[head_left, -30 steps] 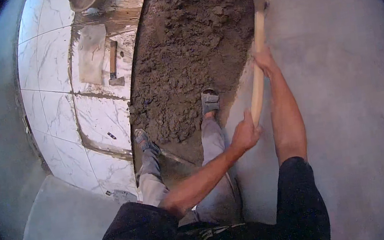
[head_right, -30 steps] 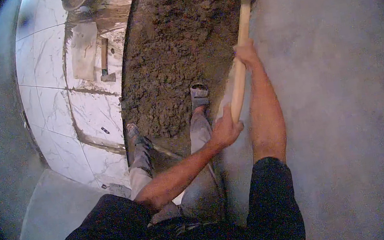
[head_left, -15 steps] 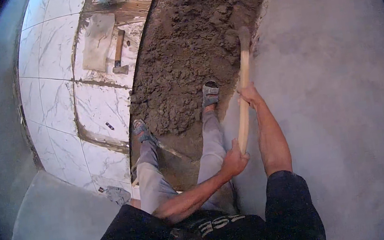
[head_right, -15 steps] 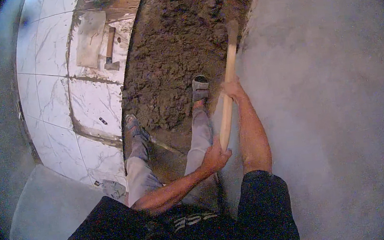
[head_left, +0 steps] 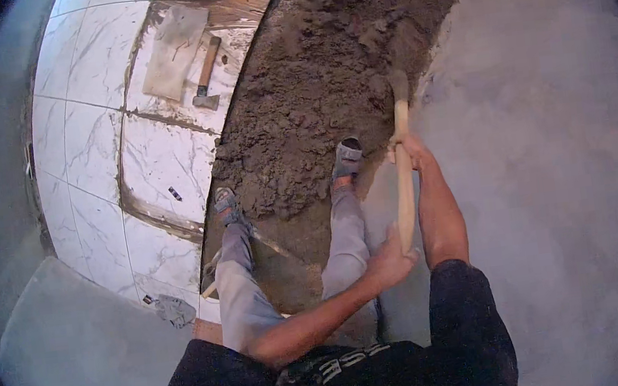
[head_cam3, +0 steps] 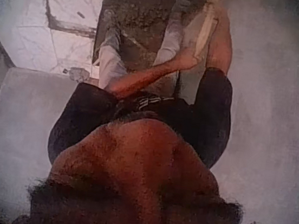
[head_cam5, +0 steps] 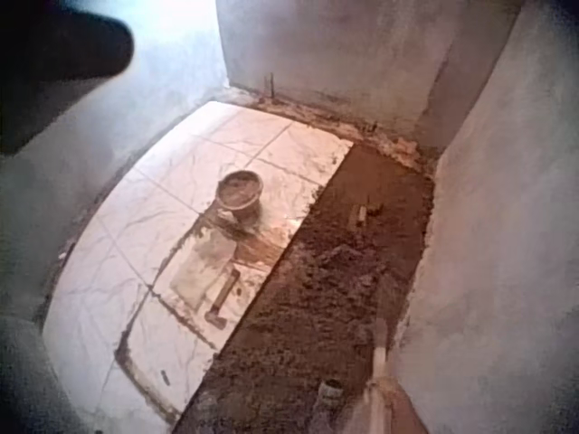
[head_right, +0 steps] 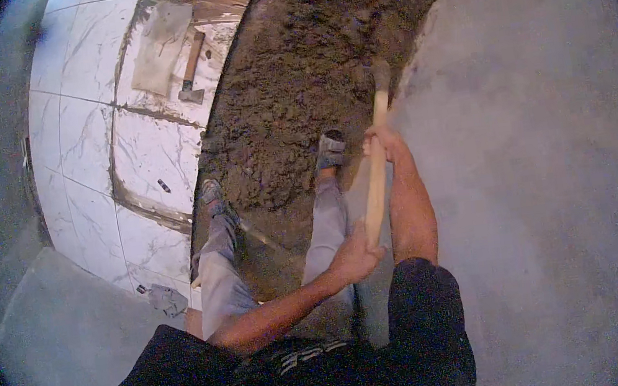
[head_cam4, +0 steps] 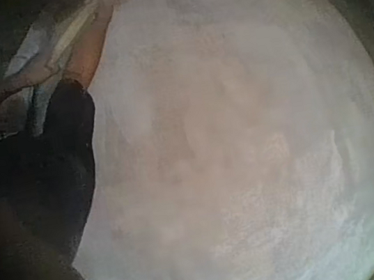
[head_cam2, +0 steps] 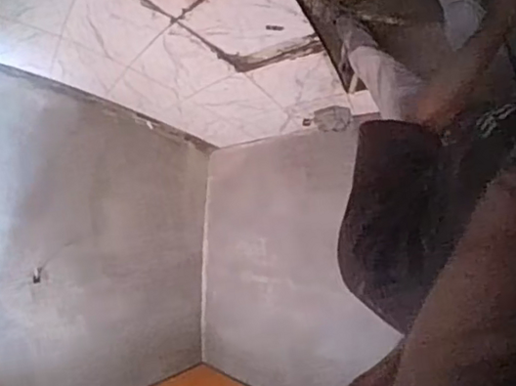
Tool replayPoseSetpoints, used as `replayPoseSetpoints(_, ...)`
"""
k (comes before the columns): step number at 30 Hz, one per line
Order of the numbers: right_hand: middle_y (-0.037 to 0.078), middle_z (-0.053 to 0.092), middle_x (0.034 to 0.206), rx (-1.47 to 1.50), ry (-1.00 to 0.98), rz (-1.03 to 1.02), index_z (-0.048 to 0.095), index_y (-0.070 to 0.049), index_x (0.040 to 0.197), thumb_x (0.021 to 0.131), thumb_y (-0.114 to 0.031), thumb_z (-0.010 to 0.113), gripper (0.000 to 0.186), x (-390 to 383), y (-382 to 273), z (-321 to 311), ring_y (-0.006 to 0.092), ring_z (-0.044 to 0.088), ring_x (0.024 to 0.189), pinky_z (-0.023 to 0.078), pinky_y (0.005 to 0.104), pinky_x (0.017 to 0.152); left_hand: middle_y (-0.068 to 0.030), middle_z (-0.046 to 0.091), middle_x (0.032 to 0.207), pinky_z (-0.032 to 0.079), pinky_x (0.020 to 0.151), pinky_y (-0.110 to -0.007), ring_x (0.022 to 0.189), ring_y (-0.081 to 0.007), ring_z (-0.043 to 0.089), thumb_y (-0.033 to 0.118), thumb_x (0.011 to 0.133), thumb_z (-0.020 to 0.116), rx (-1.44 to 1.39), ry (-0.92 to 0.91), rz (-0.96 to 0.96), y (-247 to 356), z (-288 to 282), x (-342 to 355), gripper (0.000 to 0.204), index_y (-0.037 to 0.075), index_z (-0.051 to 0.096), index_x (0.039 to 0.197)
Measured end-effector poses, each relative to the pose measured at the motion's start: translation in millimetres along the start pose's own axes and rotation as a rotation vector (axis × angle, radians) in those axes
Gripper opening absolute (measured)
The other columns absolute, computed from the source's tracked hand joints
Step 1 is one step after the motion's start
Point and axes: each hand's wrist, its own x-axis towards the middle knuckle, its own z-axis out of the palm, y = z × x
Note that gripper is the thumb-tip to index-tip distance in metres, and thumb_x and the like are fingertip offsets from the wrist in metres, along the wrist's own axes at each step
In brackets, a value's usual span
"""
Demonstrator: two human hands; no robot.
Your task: The person levels a layer of wet mortar on a floor using a hoe and then smooths it with a wooden trowel.
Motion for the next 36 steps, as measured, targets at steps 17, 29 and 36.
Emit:
replayPoseSetpoints(17, 0.009, 0.049, 0.058, 0.195, 0.058, -0.403, 0.047, 0.001, 0.081, 0.072, -0.011, 0.054, 0.016, -80, -26, 83, 0.0192, 0.05, 0.045, 0.047, 0.029, 0.043, -0.0287, 0.053, 0.093, 0.047, 0.066, -0.047, 0.079, -0.0413, 0.057, 0.009, 0.069, 0.049, 0.358, -0.193, 0.429, 4, -147, -75, 0.065, -0.009, 0.02, 0.125)
replayPoseSetpoints(29, 0.014, 0.047, 0.074, 0.281, 0.015, -0.798, 0.026, -0.002, 0.108, 0.074, -0.003, 0.054, 0.044, -4, -60, 246, 0.0222, 0.053, 0.049, 0.048, 0.0338, 0.041, -0.021, 0.05, 0.112, 0.044, 0.08, -0.044, 0.098, -0.0387, 0.051, 0.009, 0.07, 0.057, 0.5, 0.195, 0.149, -116, -268, -11, 0.076, 0.011, 0.018, 0.135)
replayPoseSetpoints(36, 0.014, 0.046, 0.075, 0.102, 0.26, -0.904, 0.029, -0.001, 0.103, 0.073, -0.006, 0.055, 0.04, -60, -124, 159, 0.0211, 0.053, 0.05, 0.048, 0.0324, 0.039, -0.0196, 0.049, 0.109, 0.045, 0.076, -0.044, 0.091, -0.0373, 0.053, 0.011, 0.069, 0.056, 0.383, 0.192, 0.368, -76, -192, 46, 0.081, 0.014, 0.012, 0.137)
